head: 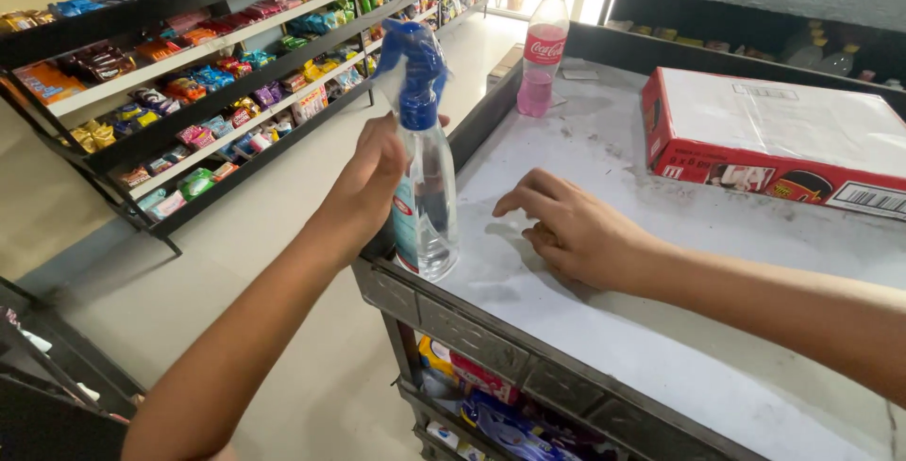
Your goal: Wiping down grocery products and a display counter with a cleaning cloth and spray.
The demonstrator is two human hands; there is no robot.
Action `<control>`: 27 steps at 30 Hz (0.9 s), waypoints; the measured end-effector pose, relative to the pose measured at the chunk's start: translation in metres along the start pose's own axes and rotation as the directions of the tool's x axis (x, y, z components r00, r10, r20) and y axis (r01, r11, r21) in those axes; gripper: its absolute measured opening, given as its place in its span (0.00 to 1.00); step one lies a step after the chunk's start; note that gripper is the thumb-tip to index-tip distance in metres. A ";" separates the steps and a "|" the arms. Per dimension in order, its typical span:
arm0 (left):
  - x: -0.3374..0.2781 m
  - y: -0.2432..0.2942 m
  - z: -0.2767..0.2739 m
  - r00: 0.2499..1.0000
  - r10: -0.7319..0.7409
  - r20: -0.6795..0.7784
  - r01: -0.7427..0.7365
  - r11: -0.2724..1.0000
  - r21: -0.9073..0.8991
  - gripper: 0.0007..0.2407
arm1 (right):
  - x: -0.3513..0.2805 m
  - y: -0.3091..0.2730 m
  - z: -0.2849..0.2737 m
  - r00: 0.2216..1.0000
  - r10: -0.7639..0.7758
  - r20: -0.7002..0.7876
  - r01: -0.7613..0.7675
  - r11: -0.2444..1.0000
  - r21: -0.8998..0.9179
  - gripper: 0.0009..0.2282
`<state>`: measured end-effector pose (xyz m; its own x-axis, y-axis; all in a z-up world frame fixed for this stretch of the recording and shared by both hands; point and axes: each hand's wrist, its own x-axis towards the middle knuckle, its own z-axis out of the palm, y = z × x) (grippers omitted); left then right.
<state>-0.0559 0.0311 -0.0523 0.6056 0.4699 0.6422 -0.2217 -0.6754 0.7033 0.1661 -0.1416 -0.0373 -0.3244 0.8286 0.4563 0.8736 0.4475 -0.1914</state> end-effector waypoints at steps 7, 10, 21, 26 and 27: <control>-0.008 0.003 -0.009 0.990 0.135 -0.044 -0.123 0.967 0.221 0.23 | 0.029 -0.051 -0.022 0.827 0.409 0.387 -0.469 0.880 0.073 0.13; -0.012 0.007 -0.013 0.985 0.162 -0.054 -0.137 0.938 0.317 0.23 | 0.032 -0.066 -0.029 0.802 0.419 0.426 -0.478 0.878 0.035 0.12; -0.090 -0.010 -0.004 0.921 0.146 -0.361 -0.162 0.987 -0.015 0.20 | -0.010 -0.091 -0.066 0.885 0.421 0.200 -0.402 0.906 -0.133 0.11; -0.166 -0.031 0.050 0.599 0.285 -0.748 -0.530 0.842 -0.103 0.04 | -0.059 -0.127 -0.059 0.977 0.079 0.199 0.040 0.846 -0.532 0.12; -0.184 -0.036 0.066 0.617 0.273 -0.738 -0.531 0.837 -0.134 0.04 | -0.070 -0.141 -0.053 0.975 0.111 0.192 0.011 0.841 -0.540 0.12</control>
<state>-0.1089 -0.0678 -0.2158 -0.2508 0.5249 0.8134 -0.6092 -0.7385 0.2888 0.0846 -0.2804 0.0036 -0.2894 0.9222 0.2565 0.9274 0.2038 0.3136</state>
